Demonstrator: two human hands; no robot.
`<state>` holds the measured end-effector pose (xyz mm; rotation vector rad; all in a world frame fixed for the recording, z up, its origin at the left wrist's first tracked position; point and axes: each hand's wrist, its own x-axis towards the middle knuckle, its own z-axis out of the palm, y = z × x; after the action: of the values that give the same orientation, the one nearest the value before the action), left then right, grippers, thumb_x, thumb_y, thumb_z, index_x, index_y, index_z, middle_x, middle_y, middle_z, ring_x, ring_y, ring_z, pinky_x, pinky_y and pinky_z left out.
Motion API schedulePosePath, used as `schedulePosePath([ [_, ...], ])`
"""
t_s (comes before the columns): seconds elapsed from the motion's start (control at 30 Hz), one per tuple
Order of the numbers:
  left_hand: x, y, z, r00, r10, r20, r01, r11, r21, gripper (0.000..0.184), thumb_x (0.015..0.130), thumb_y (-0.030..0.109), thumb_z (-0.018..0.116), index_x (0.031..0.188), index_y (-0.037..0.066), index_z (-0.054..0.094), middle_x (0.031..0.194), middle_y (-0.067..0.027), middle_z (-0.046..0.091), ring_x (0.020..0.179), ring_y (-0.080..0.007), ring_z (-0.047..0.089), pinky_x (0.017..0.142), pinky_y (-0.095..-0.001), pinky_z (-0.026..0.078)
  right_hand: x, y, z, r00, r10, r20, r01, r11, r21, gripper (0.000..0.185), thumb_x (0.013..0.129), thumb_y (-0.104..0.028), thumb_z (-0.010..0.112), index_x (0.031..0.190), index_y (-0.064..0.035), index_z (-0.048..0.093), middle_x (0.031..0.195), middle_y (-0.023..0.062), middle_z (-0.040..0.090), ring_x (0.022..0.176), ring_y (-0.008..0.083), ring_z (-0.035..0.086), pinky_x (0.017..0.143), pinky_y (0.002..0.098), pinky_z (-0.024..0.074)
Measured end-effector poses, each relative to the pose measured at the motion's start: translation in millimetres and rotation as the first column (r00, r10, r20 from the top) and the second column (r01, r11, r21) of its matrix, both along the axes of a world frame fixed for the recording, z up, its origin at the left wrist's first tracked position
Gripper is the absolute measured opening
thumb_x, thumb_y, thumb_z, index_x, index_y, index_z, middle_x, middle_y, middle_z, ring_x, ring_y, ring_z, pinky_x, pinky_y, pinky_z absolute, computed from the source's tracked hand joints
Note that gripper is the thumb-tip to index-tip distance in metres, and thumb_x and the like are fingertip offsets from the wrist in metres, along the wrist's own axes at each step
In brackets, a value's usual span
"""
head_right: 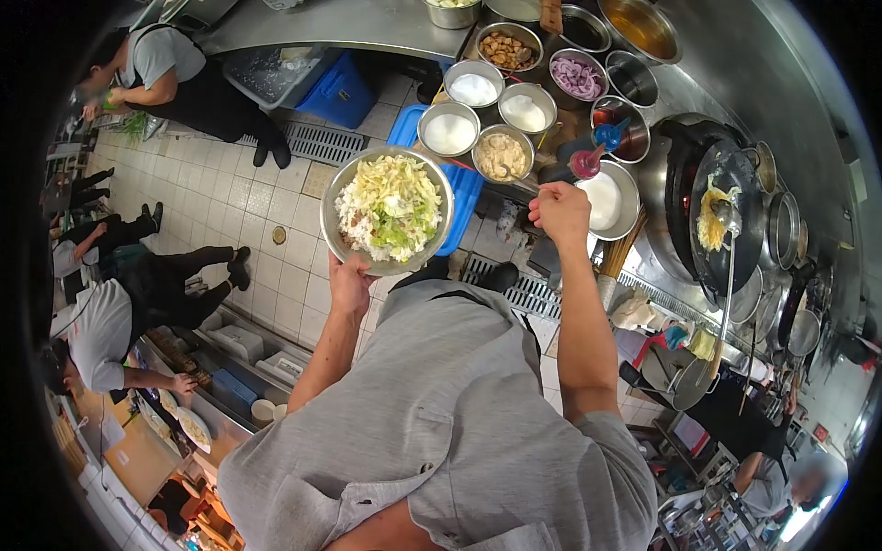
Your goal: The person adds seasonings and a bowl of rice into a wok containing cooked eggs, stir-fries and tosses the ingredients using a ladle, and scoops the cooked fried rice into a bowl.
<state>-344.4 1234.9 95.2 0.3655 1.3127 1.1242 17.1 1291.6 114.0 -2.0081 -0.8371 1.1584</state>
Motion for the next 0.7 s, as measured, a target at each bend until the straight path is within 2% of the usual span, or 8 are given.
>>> schedulePosePath([
  [0.17,-2,4,-6,1.000,0.000,0.009,0.000,1.000,-0.004,0.058,0.077,-0.003,0.052,0.132,0.009,0.039,0.112,-0.0126,0.059,0.088,-0.0246,0.067,0.064,-0.0398,0.062,11,-13,15,0.977,-0.096,-0.190,0.105,0.994,0.037,0.022,0.094,-0.004,0.054,0.107,0.0098,0.065,0.077,0.0139,0.070,0.058,0.0169,0.066,0.049,0.0267,0.0509],
  [0.3,-5,7,-11,0.996,-0.083,-0.031,0.082,0.996,-0.032,0.072,0.076,-0.002,0.048,0.145,0.010,0.033,0.127,-0.0158,0.057,0.100,-0.0300,0.068,0.075,-0.0445,0.064,-8,-27,56,0.970,-0.028,-0.240,0.054,0.993,0.101,0.022,0.095,-0.006,0.056,0.110,0.0073,0.066,0.077,0.0130,0.070,0.062,0.0161,0.067,0.052,0.0253,0.0509],
  [0.37,-4,10,-9,0.998,-0.058,0.007,0.059,0.998,-0.019,0.067,0.076,-0.004,0.050,0.140,0.010,0.036,0.120,-0.0144,0.058,0.095,-0.0273,0.068,0.071,-0.0426,0.064,-31,-34,77,0.963,0.054,-0.263,-0.016,0.989,0.144,0.022,0.096,-0.007,0.057,0.111,0.0059,0.066,0.077,0.0120,0.070,0.064,0.0154,0.067,0.053,0.0249,0.0513],
  [0.4,-2,12,-8,0.998,-0.048,0.028,0.048,0.999,-0.011,0.064,0.076,-0.005,0.051,0.137,0.010,0.037,0.116,-0.0137,0.059,0.092,-0.0259,0.068,0.069,-0.0416,0.064,-45,-36,82,0.970,0.091,-0.224,-0.059,0.988,0.145,0.020,0.096,-0.009,0.057,0.108,0.0032,0.067,0.076,0.0132,0.069,0.063,0.0192,0.068,0.056,0.0290,0.0521],
  [0.5,3,17,-4,0.998,-0.034,0.054,0.035,0.999,-0.002,0.065,0.076,-0.005,0.051,0.138,0.009,0.037,0.120,-0.0145,0.058,0.095,-0.0269,0.068,0.071,-0.0425,0.064,-71,-20,86,0.867,0.215,0.449,-0.402,0.835,0.376,0.016,0.095,-0.007,0.056,0.101,0.0021,0.066,0.075,0.0154,0.068,0.064,0.0267,0.068,0.059,0.0355,0.0529],
  [0.53,3,19,-2,0.998,-0.035,0.055,0.036,0.999,-0.007,0.065,0.075,-0.006,0.051,0.137,0.009,0.038,0.120,-0.0146,0.058,0.095,-0.0272,0.068,0.071,-0.0426,0.064,-72,-3,83,0.856,0.186,0.482,-0.391,0.843,0.369,0.013,0.093,-0.008,0.055,0.096,0.0009,0.065,0.076,0.0195,0.066,0.070,0.0350,0.067,0.063,0.0423,0.0528],
  [0.6,1,22,-1,0.997,-0.040,0.060,0.041,0.999,-0.008,0.065,0.075,-0.006,0.050,0.137,0.009,0.039,0.122,-0.0148,0.058,0.096,-0.0278,0.068,0.071,-0.0430,0.064,-62,42,50,0.720,0.109,0.686,-0.489,0.781,0.389,0.016,0.094,-0.010,0.054,0.096,0.0002,0.065,0.076,0.0224,0.067,0.073,0.0395,0.067,0.066,0.0474,0.0534],
  [0.7,-2,25,7,0.997,-0.056,0.062,0.056,0.998,0.001,0.065,0.074,-0.006,0.051,0.136,0.009,0.040,0.123,-0.0142,0.058,0.097,-0.0278,0.068,0.072,-0.0428,0.064,-59,104,12,0.657,0.155,0.738,-0.438,0.875,0.207,0.020,0.092,-0.014,0.055,0.099,-0.0017,0.069,0.084,0.0248,0.068,0.080,0.0436,0.068,0.074,0.0508,0.0539],
])
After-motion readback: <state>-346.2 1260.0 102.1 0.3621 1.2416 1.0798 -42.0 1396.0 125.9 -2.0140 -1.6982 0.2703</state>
